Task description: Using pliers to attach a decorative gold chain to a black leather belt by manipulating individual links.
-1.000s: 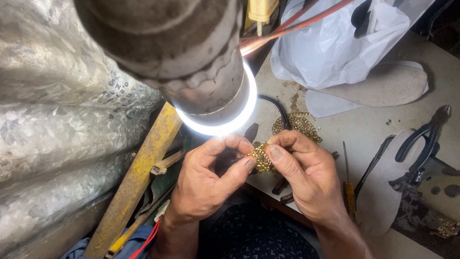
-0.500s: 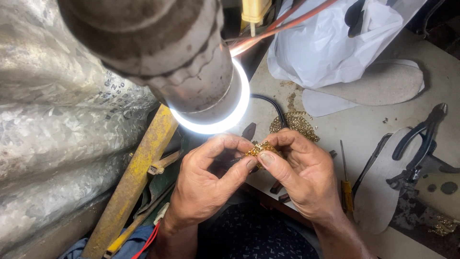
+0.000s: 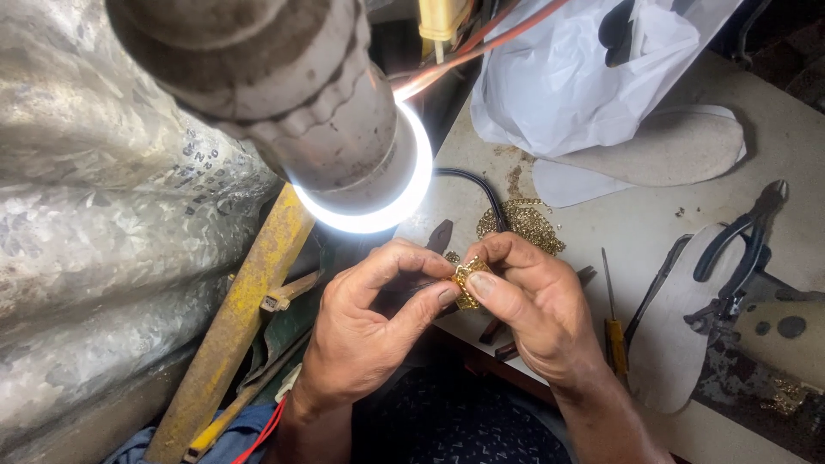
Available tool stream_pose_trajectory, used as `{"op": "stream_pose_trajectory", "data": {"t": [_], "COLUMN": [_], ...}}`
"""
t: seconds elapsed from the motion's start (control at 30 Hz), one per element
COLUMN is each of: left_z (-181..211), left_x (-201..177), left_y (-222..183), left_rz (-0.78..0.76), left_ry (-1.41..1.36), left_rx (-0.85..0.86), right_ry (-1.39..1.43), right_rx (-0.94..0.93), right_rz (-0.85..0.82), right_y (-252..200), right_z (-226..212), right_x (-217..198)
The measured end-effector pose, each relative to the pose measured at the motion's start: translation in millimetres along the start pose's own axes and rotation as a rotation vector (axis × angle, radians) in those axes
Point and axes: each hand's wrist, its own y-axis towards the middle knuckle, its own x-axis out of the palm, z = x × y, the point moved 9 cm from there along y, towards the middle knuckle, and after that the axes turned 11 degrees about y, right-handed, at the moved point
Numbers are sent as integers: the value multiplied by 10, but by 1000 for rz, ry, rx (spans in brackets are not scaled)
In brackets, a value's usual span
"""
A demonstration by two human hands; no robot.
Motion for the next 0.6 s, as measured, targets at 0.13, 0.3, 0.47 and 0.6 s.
{"op": "stream_pose_trajectory", "data": {"t": [0.13, 0.3, 0.47, 0.6], "left_z": [41, 125, 284, 393], "left_x": [23, 33, 48, 179], "left_y": [5, -36, -86, -155], "left_rz": [-21, 12, 19, 67], "left_ry": [-35, 41, 86, 174], "left_rx": [-39, 9, 57, 49], "right_ry": [-103, -152, -208, -452], "right_rx": [-39, -26, -119, -458], "right_rz": [16, 17, 81, 91], "right_y": [-14, -81, -190, -431], "right_z": [-27, -41, -126, -420], "right_x": [-33, -44, -13, 32]}}
